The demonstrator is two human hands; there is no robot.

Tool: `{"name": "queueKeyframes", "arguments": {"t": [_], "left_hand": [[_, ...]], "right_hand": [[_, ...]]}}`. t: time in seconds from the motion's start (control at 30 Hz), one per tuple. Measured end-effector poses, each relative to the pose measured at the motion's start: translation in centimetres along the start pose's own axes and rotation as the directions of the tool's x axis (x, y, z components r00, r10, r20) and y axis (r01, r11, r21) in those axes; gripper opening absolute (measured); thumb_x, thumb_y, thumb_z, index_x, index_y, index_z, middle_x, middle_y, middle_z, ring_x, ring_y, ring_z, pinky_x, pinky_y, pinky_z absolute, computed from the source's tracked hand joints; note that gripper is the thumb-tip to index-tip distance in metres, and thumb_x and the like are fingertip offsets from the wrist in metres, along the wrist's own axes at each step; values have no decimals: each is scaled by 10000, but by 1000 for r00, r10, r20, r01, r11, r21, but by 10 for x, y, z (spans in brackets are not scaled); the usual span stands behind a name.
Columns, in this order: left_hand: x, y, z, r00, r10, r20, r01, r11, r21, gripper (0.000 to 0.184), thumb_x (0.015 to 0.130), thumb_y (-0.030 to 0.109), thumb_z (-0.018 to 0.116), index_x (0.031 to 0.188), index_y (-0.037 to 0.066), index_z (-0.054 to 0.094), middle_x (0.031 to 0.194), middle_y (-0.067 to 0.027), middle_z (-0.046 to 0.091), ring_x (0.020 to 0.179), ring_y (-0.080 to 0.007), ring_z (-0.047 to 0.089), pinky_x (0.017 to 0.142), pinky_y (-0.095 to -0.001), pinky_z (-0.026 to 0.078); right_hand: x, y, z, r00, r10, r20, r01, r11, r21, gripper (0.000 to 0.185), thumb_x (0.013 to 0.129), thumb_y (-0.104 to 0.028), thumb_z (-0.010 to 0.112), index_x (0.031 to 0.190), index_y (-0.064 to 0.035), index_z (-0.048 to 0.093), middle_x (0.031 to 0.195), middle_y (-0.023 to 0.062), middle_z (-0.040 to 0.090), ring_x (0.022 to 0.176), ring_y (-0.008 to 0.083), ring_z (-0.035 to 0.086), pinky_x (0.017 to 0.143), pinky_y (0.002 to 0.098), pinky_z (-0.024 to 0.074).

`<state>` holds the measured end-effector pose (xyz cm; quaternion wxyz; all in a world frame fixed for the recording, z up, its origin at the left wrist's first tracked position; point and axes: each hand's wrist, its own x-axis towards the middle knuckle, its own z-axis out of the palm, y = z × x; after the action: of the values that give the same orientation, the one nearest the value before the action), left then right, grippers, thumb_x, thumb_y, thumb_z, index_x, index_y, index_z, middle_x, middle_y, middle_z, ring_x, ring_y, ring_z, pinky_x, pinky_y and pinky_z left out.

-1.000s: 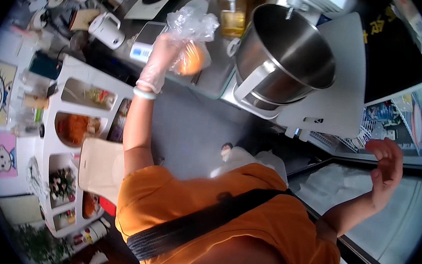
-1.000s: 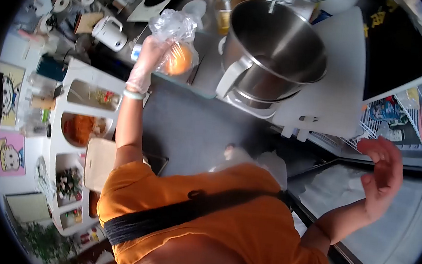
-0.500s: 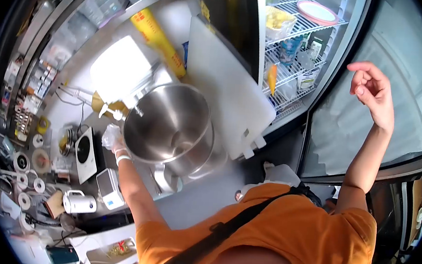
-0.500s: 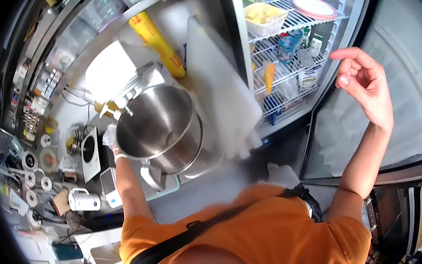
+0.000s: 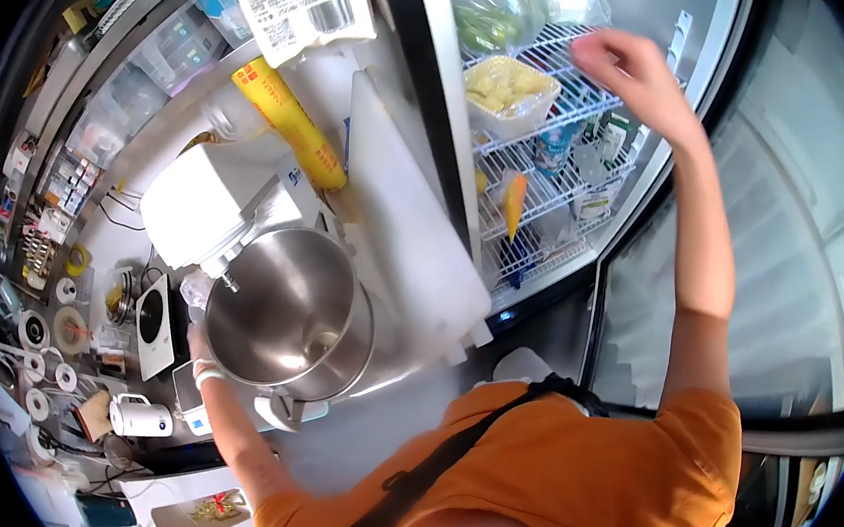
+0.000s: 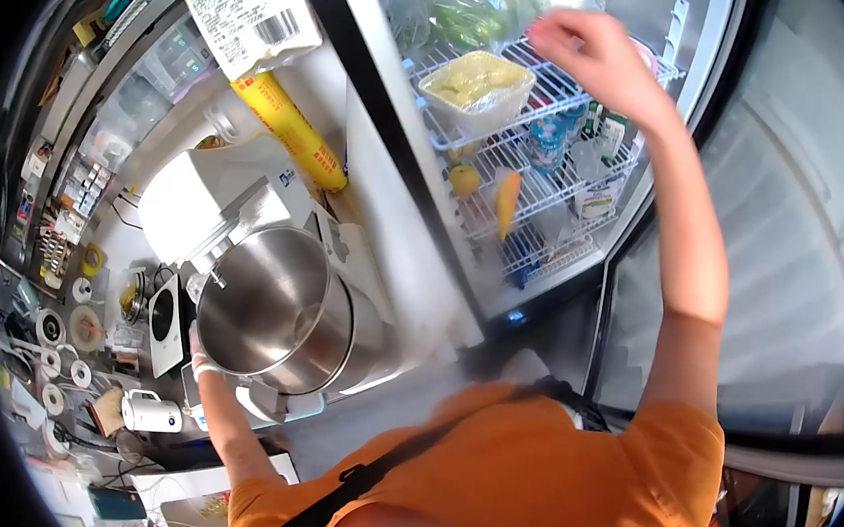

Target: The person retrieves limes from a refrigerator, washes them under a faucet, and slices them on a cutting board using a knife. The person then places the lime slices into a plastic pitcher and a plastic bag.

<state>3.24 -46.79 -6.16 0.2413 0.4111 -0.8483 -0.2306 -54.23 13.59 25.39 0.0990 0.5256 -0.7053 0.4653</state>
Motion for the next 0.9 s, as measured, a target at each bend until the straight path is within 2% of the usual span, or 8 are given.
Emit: {"name": "queueKeyframes", "arguments": {"t": [0.1,0.17,0.37,0.43,0.6,0.8,0.87,0.9], "left_hand": [[-52,109,-44,843,-535,-50,316,568,-760,521,836,250,565,1294,53,414,1156,-117,539,1061,-231,523,868,-344,399],[-77,140,-73,798,-579,-169,338,661,-670,600,843,250,566,1362,59,333,1274,-113,473,1168,-237,462,971,-347,329],[-169,323,-122,787,-300,-539,61,907,-416,368,924,229,468,1243,48,505,1201,-77,552,1037,-190,537,903,-296,382],[-190,376,-126,805,-210,-556,-3,934,-357,363,937,228,449,1235,29,505,1186,-90,559,989,-173,547,902,-300,389],[-203,482,-110,872,247,-424,-385,879,-281,295,939,235,452,1084,0,559,1042,-131,594,874,-173,536,823,-308,426],[-145,639,-38,687,720,98,-712,694,-107,370,733,172,677,1045,-13,606,968,-179,619,785,-258,602,705,-322,480],[-125,671,-20,575,787,222,-809,587,14,407,738,107,656,1122,7,568,1059,-141,592,823,-269,603,719,-349,484],[-123,692,-6,618,757,211,-783,618,75,326,750,59,623,1071,17,588,1059,-143,592,875,-293,597,765,-349,481]], "right_hand": [[108,81,34,987,-161,-22,157,978,-140,207,861,-138,580,997,18,582,845,60,624,737,96,565,676,259,463],[168,104,55,974,-223,-46,204,944,-260,355,788,-172,616,1078,25,556,921,146,623,851,225,585,770,365,464],[220,131,82,943,-333,18,203,528,-825,460,697,-158,613,1118,17,554,999,266,597,1022,347,562,858,443,444],[246,166,76,974,40,222,157,587,-795,296,691,-138,607,946,13,623,914,242,621,984,346,577,826,426,452],[191,121,45,835,-473,282,551,733,-400,143,677,-93,598,766,15,624,726,180,617,758,356,601,751,444,464],[181,126,36,689,-5,724,67,996,-57,465,785,-220,660,1165,9,519,1001,140,622,916,219,613,822,323,473],[195,117,35,955,-220,-201,173,959,-225,192,671,-84,589,833,16,613,756,200,598,801,370,573,767,437,457],[208,129,37,955,-224,-195,179,958,-223,192,671,-84,589,833,16,613,756,200,598,801,370,573,767,437,457]]}}
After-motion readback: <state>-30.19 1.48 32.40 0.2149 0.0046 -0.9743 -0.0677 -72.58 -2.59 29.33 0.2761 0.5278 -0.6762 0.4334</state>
